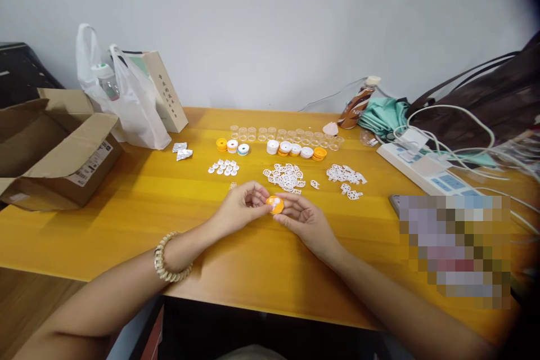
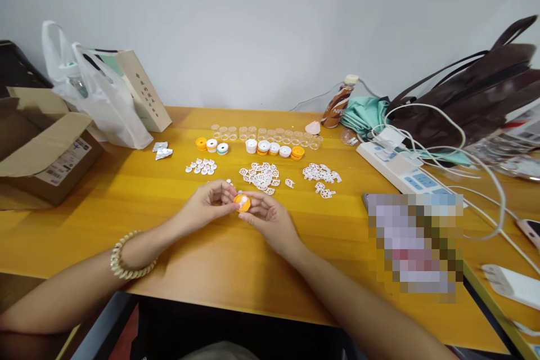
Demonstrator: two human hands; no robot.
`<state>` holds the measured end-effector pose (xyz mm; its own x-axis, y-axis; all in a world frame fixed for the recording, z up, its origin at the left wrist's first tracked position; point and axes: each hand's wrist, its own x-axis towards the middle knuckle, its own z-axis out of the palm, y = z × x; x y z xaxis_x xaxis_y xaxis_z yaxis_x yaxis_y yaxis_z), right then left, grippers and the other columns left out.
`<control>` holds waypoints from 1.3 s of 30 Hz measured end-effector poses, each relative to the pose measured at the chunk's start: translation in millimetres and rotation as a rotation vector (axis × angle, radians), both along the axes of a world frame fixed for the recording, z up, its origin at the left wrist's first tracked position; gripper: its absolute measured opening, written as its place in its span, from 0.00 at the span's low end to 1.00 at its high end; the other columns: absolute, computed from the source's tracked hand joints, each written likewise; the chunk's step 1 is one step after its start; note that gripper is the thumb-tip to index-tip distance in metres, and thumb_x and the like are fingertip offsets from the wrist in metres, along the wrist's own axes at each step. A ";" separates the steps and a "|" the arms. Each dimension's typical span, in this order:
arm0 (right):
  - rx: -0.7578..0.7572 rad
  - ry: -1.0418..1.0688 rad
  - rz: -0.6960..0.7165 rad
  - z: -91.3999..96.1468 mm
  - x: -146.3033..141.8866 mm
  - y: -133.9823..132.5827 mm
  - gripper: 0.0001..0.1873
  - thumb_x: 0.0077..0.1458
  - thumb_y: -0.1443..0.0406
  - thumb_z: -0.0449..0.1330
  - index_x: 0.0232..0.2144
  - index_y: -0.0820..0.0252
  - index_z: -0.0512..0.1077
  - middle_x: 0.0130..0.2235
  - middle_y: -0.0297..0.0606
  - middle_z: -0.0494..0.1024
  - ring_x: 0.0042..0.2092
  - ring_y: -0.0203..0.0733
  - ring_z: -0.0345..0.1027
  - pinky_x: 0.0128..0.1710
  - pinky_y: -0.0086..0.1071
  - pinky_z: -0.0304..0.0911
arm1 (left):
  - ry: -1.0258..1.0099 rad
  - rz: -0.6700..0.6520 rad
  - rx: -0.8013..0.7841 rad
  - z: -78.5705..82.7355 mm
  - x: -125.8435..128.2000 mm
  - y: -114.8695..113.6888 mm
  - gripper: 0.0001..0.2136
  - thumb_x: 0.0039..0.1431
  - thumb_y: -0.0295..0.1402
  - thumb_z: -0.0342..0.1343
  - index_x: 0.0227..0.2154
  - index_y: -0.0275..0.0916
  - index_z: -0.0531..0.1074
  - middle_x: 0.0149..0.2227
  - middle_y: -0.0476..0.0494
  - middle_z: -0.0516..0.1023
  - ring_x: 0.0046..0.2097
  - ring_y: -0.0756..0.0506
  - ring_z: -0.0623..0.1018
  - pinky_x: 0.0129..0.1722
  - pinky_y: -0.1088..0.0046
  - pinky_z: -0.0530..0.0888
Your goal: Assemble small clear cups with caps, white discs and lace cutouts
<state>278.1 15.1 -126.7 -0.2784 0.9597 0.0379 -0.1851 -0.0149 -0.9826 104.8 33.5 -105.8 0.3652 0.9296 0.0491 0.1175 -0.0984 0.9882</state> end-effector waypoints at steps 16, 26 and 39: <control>-0.114 0.009 -0.040 3.8 7.1 5.6 0.20 0.41 0.63 0.66 0.40 0.56 0.71 0.31 0.33 0.77 0.33 0.36 0.72 0.40 0.35 0.67 | 0.623 0.159 0.624 30.8 -9.3 90.9 0.11 0.55 0.34 0.53 0.39 0.35 0.70 0.40 0.41 0.74 0.43 0.45 0.72 0.47 0.66 0.67; -0.115 -0.003 -0.013 5.9 8.3 5.6 0.20 0.41 0.62 0.66 0.40 0.57 0.70 0.29 0.33 0.78 0.32 0.36 0.72 0.39 0.35 0.67 | 0.594 0.122 0.524 19.4 25.9 151.6 0.16 0.51 0.27 0.55 0.44 0.31 0.68 0.46 0.34 0.72 0.49 0.39 0.70 0.51 0.58 0.62; -0.082 -0.009 -0.092 13.0 11.8 4.5 0.20 0.40 0.65 0.67 0.40 0.56 0.72 0.31 0.33 0.78 0.33 0.35 0.71 0.41 0.34 0.67 | -0.230 -0.248 -0.208 26.3 -18.7 23.4 0.16 0.54 0.31 0.55 0.47 0.44 0.68 0.44 0.44 0.72 0.42 0.49 0.73 0.44 0.71 0.69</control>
